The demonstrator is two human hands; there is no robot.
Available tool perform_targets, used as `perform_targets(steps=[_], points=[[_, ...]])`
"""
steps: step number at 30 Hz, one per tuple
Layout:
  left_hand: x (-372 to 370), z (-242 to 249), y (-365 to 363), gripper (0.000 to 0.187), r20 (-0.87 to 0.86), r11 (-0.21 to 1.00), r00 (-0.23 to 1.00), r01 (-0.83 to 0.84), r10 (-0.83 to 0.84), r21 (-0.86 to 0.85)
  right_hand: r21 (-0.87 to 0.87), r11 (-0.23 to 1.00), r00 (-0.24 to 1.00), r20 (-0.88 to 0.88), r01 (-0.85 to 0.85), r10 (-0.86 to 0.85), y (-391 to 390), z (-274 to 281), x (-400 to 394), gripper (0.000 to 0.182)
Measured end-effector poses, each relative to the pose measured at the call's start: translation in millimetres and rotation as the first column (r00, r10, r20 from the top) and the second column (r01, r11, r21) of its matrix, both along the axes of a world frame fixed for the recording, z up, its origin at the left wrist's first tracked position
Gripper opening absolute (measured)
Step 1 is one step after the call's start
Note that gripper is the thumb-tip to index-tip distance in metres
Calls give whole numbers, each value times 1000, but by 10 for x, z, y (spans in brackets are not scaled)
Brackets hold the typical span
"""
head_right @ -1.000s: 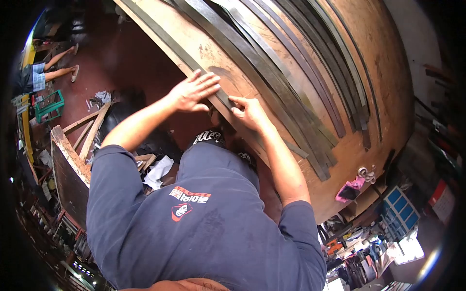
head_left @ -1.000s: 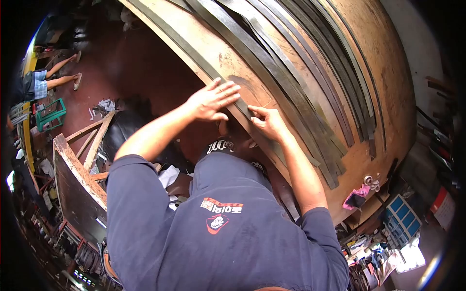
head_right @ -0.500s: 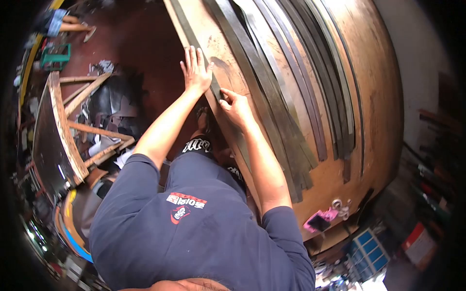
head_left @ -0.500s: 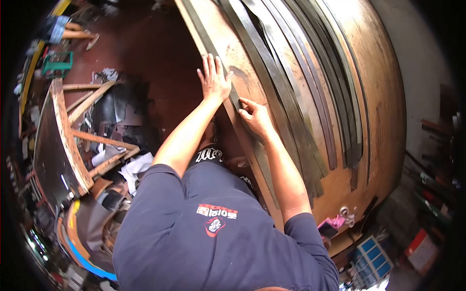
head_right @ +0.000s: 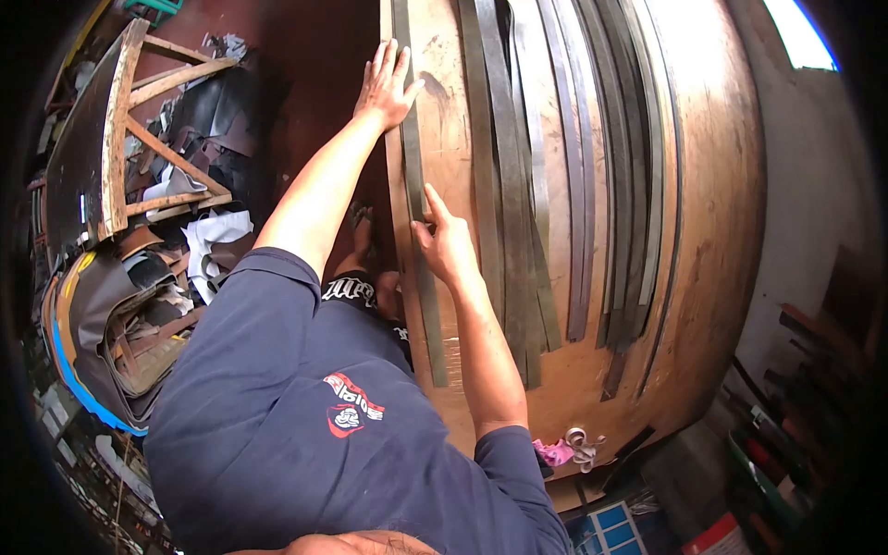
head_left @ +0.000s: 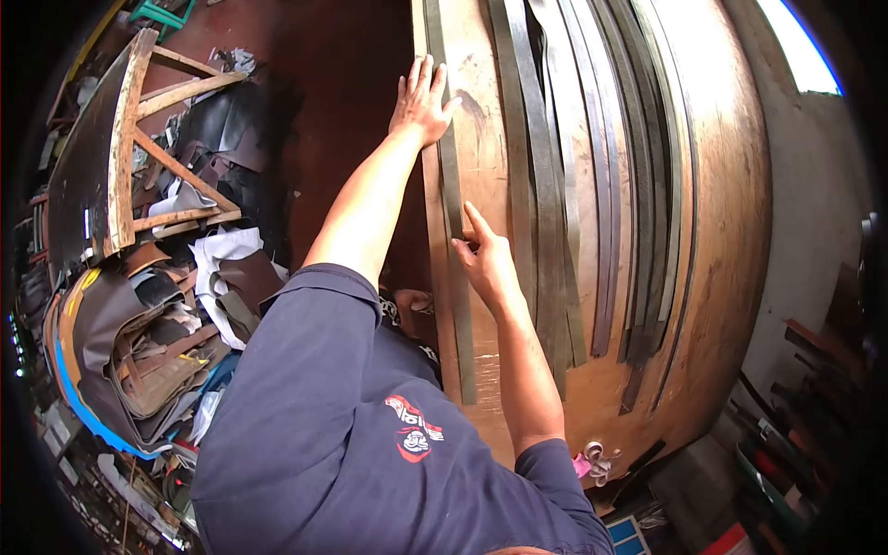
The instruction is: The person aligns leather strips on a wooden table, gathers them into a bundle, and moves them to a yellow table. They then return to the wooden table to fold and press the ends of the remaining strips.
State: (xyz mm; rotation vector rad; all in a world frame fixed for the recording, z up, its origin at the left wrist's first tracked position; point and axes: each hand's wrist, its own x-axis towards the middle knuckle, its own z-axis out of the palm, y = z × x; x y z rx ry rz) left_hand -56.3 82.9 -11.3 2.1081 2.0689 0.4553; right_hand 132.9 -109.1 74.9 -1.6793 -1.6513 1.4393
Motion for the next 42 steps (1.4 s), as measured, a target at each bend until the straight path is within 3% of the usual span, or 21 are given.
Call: perform_targets(steps=[3,7,9,19,21,40,42], points=[[3,-27,6,72,-21,1000,1000,-3,4,9,-87,996,991,-127,28,-39,22,47,-14,58],[-9,-42,1,72,-55,1000,998,-4,4,-4,-82,993,982,-163,84,-97,-53,-201,-32,51],[-7,-79,16,72,-61,999,998,3,-1,41,61,988,965,-232,142,-124,-99,-306,-40,43],[-19,-107,30,72,-31,998,999,12,-10,60,8,987,959,-239,159,-152,-106,-404,-19,41],[-22,-122,37,72,-31,998,999,14,-12,68,-79,981,933,-304,176,-192,-99,-430,-15,41],[-20,-177,57,71,-36,998,999,8,-6,65,-46,979,931,-304,197,-202,-95,-499,-29,42],[-25,-186,54,71,-37,998,999,11,-9,60,-114,981,942,-284,154,-181,-83,-464,-17,42]])
